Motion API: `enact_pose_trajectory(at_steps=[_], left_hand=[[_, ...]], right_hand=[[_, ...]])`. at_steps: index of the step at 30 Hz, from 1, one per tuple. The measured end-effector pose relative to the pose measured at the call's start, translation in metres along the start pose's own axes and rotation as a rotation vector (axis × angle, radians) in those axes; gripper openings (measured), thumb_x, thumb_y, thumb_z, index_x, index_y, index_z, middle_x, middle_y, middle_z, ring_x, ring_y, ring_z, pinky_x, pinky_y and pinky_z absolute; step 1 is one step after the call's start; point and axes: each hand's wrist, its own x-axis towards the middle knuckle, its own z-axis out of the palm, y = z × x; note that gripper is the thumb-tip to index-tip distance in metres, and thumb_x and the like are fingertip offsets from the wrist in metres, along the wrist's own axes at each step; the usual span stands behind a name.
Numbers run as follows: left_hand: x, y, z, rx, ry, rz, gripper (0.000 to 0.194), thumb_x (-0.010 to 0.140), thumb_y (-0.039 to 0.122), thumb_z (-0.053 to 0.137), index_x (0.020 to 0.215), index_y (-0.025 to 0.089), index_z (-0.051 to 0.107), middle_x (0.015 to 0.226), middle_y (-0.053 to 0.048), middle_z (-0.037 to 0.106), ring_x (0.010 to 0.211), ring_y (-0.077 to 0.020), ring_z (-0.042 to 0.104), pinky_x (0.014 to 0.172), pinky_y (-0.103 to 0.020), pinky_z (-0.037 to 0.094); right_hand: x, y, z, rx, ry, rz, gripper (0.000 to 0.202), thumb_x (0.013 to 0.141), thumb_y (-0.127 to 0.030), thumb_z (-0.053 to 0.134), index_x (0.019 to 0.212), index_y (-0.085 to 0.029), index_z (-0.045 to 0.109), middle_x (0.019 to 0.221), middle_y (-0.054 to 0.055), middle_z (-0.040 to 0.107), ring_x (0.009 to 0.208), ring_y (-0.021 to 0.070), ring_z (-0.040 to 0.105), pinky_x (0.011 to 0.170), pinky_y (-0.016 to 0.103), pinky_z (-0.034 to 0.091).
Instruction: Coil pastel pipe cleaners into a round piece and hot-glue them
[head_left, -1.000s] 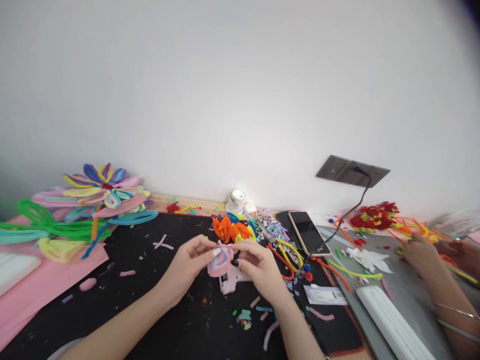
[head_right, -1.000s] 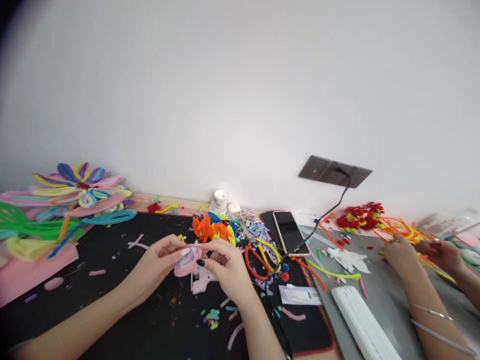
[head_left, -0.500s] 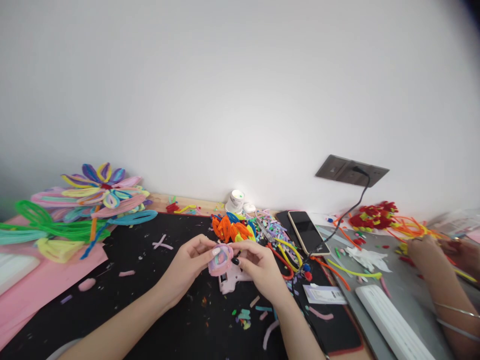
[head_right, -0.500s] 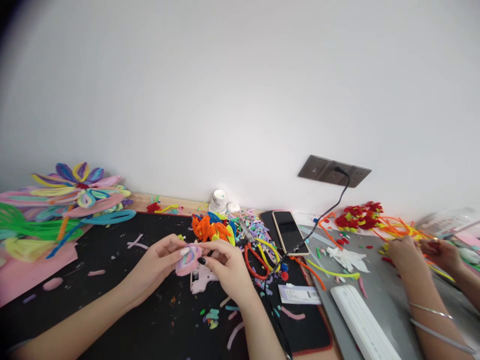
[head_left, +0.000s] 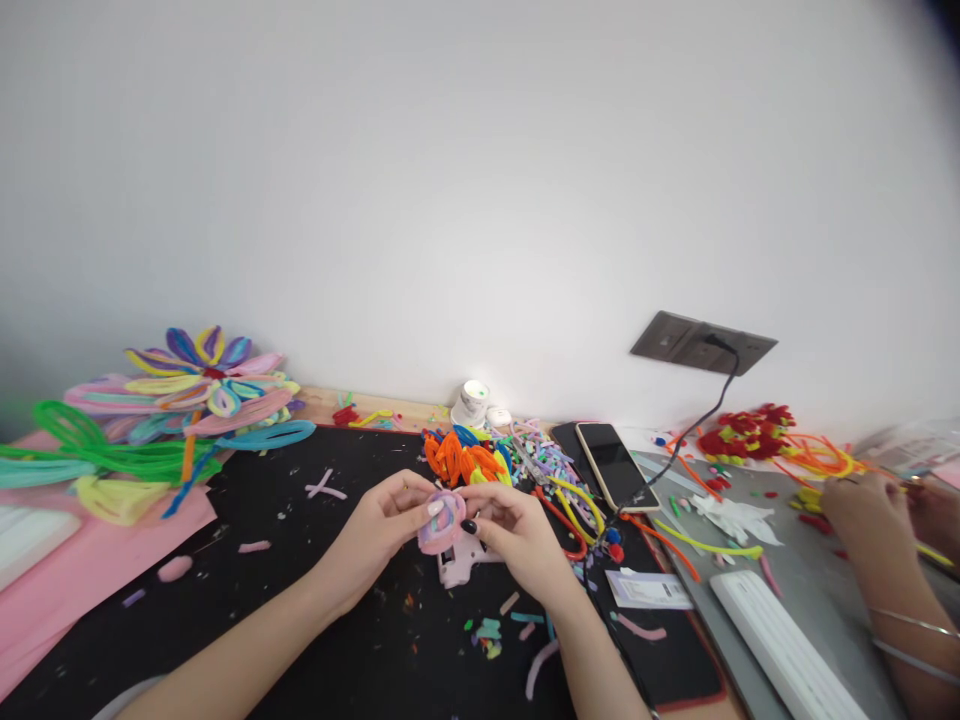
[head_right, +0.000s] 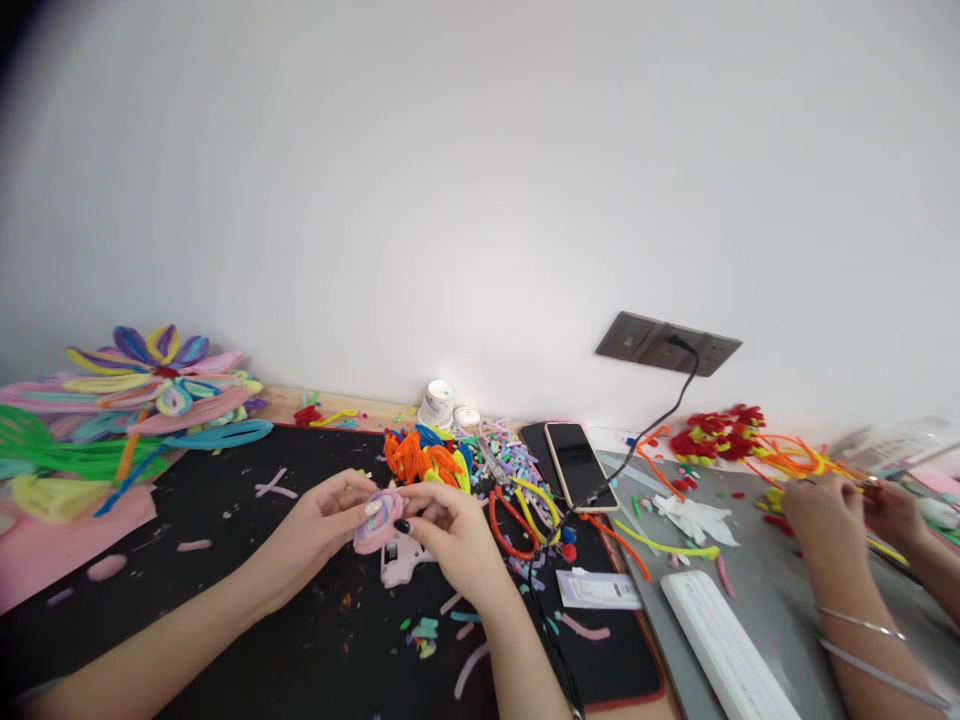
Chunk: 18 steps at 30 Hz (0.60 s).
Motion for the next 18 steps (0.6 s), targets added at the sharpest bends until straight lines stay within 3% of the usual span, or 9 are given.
enact_pose_trajectory(at_steps=[18], left_hand=[[-0.0003,-0.0004,-0.0009,0.025,-0.023,0.003,0.020,0.069,0.029,0.080,0.078,0.019,0.065,0.077,-0.002,0.076,0.074,-0.0164,0.068,0.068,-0.025,0.047]], right_hand=[[-0.0003,-0.0008,0.0000,0.041,-0.062,-0.021,0.028,0.080,-0.020,0.069,0.107,-0.022,0.072,0.085,0.002,0.069,0.073,0.0145,0.059,0.065,0.025,0.045]])
